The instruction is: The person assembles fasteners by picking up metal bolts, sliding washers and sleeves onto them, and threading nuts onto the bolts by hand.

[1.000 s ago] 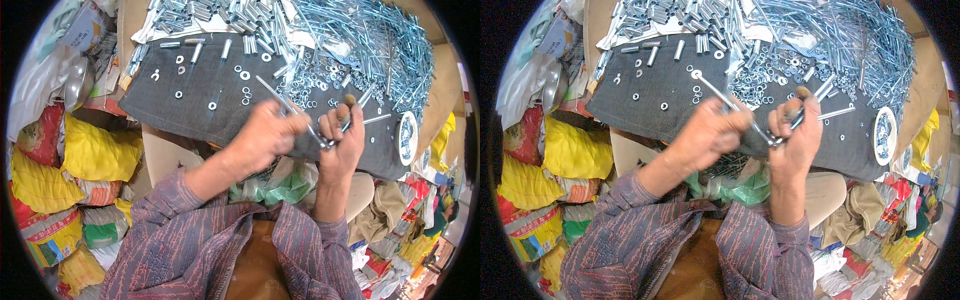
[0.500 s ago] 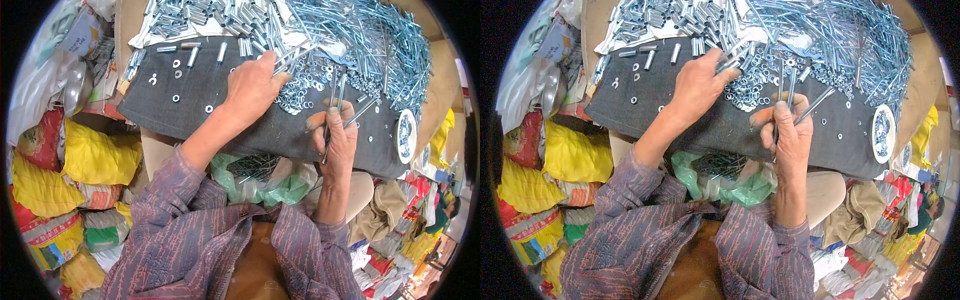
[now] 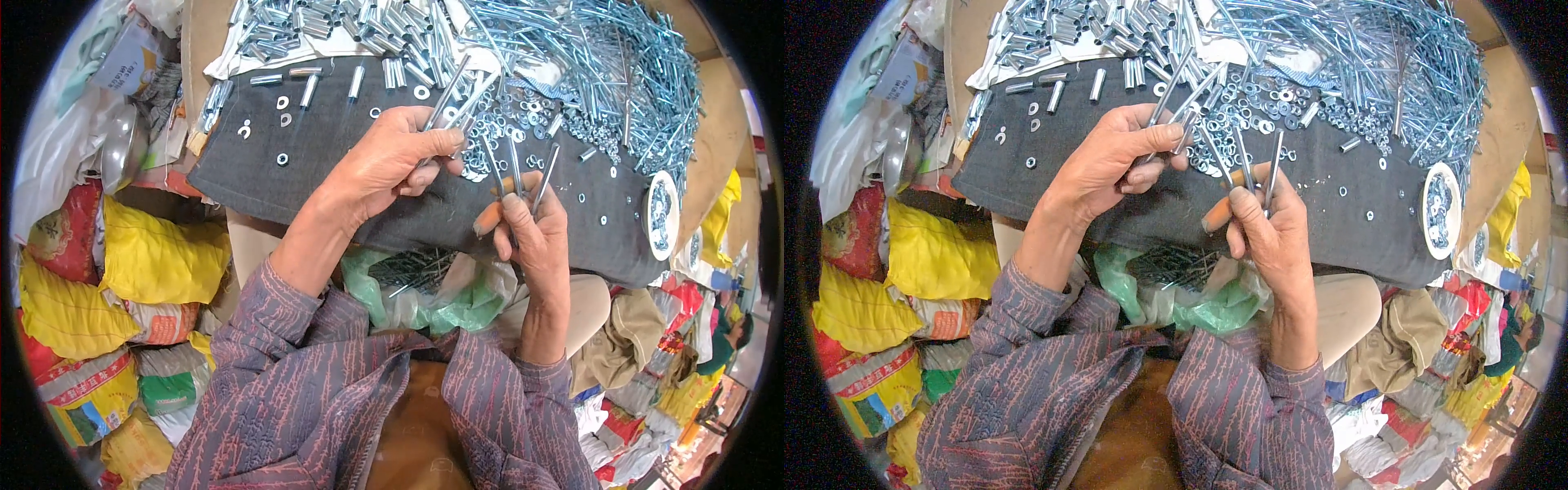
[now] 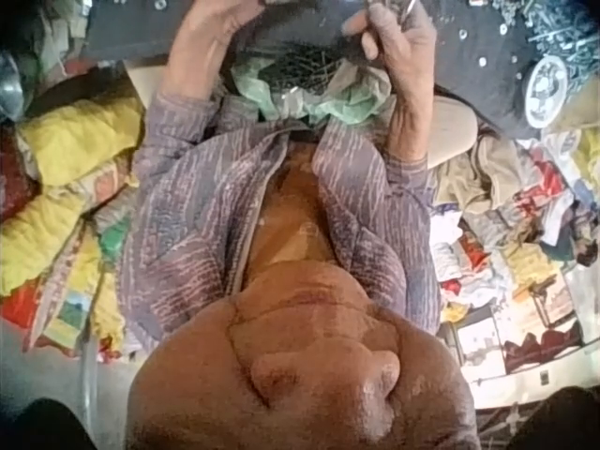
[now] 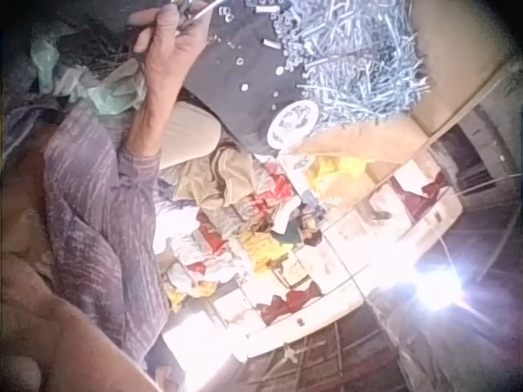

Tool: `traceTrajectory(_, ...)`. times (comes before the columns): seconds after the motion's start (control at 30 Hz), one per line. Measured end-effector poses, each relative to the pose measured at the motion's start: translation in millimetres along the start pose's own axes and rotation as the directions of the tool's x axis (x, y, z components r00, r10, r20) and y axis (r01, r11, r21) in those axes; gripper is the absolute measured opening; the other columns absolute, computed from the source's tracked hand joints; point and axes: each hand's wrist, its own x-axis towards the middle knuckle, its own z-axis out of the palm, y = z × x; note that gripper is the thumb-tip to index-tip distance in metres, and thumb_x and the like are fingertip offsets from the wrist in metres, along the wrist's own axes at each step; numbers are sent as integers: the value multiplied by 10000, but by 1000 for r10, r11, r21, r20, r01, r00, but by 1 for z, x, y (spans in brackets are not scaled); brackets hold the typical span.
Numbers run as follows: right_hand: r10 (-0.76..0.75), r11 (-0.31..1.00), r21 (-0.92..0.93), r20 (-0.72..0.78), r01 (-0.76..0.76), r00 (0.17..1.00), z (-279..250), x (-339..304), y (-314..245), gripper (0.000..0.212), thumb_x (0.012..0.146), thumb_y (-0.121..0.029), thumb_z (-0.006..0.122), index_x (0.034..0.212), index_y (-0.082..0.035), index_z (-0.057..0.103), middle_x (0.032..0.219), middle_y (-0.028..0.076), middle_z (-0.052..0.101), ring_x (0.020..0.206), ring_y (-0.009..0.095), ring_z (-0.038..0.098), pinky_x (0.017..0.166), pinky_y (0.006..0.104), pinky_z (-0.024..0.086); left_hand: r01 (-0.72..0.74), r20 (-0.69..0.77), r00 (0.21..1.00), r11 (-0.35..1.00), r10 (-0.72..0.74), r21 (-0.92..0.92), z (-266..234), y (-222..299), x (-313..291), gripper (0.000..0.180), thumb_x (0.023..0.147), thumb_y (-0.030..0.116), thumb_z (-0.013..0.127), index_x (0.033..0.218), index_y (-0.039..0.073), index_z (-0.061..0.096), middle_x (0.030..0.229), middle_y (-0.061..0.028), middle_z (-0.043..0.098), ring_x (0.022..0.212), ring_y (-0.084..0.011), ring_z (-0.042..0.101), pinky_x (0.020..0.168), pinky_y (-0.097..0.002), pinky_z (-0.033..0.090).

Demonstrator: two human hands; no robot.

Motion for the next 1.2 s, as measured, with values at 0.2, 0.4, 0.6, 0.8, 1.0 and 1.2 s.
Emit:
traceTrajectory(0.2, 54, 999, -7, 23, -54, 998, 7, -12, -7, 162, 965, -152, 529, 996, 0, 481, 700, 117, 643, 442, 42, 446, 399, 161, 335, -9, 46, 999, 974, 20, -226, -1, -1, -4, 216, 908, 139, 579, 1047, -28, 577, 708, -54, 607, 380, 1, 379, 317, -136, 270)
traceTrajectory(0.4, 25, 998, -64, 3, -25, 1000, -4, -10, -7, 181, 958, -158, 548, 1005, 6, 487, 708, 108, 645, 442, 41, 443, 401, 164, 333, 86, 196, 980, 949, -26, -304, 1, -3, -9, 259, 915, 110, 515, 1095, -71, 564, 648, -31, 556, 363, -2, 365, 304, -141, 266)
traceTrajectory(0.6, 72, 983, -172, 10, -70, 997, -8, -16, -19, 159, 949, -143, 545, 991, 3, 499, 695, 106, 639, 420, 34, 421, 384, 157, 314, 126, 120, 988, 969, -101, -214, 5, -3, -14, 169, 868, 97, 605, 979, -29, 597, 652, -22, 534, 385, -7, 375, 317, -141, 267)
traceTrajectory(0.8, 87, 960, -270, 50, -70, 995, -15, -18, -22, 139, 932, -112, 541, 996, 8, 511, 692, 86, 631, 425, 30, 416, 386, 166, 313, 7, -43, 999, 999, -9, -48, 8, 0, -18, 164, 815, 85, 690, 936, 9, 609, 666, 20, 528, 453, -12, 429, 371, -151, 295)
traceTrajectory(1.0, 130, 952, -294, 140, -84, 982, -13, -14, -27, 175, 942, -159, 547, 991, 7, 518, 687, 60, 619, 460, 30, 437, 411, 178, 330, -35, 27, 999, 999, 35, -12, 16, -6, -17, 183, 814, 89, 711, 948, 3, 620, 647, 28, 521, 478, -27, 441, 390, -169, 315)
traceTrajectory(1.2, 169, 975, -169, 147, -144, 975, -16, -10, -32, 179, 954, -177, 535, 976, -1, 510, 681, 74, 623, 449, 32, 445, 402, 175, 323, 57, 115, 993, 941, -19, -334, 22, -15, -12, 193, 878, 88, 646, 1022, -35, 610, 689, -1, 526, 522, -46, 454, 405, -165, 338)
